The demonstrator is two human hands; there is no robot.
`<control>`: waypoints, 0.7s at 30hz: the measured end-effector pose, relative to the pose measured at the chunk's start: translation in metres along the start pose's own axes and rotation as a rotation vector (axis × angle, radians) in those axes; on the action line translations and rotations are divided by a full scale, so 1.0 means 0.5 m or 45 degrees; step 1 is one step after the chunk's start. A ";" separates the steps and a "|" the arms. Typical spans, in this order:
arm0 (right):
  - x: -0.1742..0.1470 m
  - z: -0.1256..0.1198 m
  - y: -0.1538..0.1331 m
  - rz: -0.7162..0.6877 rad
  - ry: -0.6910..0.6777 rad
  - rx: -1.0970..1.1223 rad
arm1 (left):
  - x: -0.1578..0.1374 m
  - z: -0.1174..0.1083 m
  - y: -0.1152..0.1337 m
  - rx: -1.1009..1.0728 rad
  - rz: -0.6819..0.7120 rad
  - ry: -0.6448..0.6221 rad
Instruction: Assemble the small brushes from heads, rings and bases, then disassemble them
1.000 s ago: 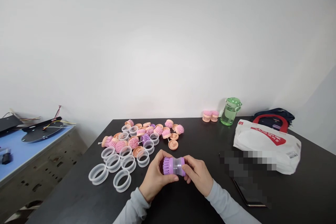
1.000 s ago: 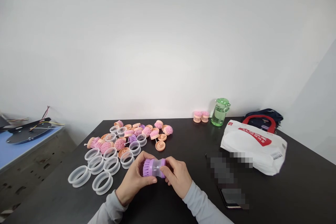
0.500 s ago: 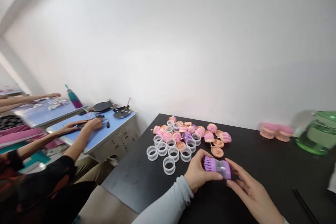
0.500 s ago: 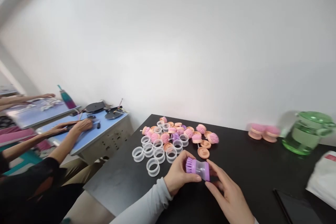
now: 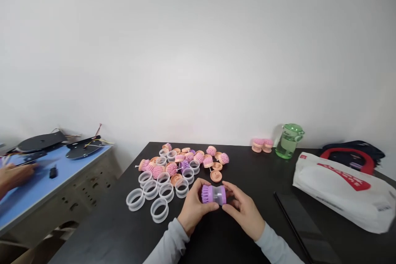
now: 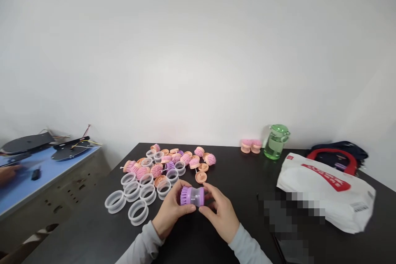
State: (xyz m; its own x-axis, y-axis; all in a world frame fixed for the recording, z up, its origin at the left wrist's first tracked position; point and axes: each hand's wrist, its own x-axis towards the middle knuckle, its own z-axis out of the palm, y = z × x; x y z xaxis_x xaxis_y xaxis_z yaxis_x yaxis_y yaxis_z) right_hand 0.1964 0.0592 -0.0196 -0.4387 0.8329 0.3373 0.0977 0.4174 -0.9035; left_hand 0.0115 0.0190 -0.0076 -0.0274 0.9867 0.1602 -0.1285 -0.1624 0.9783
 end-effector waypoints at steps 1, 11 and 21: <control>0.000 0.000 0.000 -0.008 -0.018 -0.024 | 0.000 0.000 0.001 0.011 0.004 -0.003; 0.000 0.005 -0.006 0.141 -0.093 0.010 | 0.003 0.000 0.001 0.158 0.084 -0.056; 0.002 0.002 -0.006 0.116 -0.089 -0.122 | -0.007 0.011 0.019 0.382 0.183 0.014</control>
State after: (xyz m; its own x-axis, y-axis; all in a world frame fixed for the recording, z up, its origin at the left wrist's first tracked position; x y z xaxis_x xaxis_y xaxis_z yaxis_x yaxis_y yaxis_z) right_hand 0.1949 0.0585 -0.0169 -0.4851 0.8429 0.2326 0.2233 0.3766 -0.8991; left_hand 0.0157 0.0138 0.0018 -0.0352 0.9534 0.2998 0.1755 -0.2894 0.9410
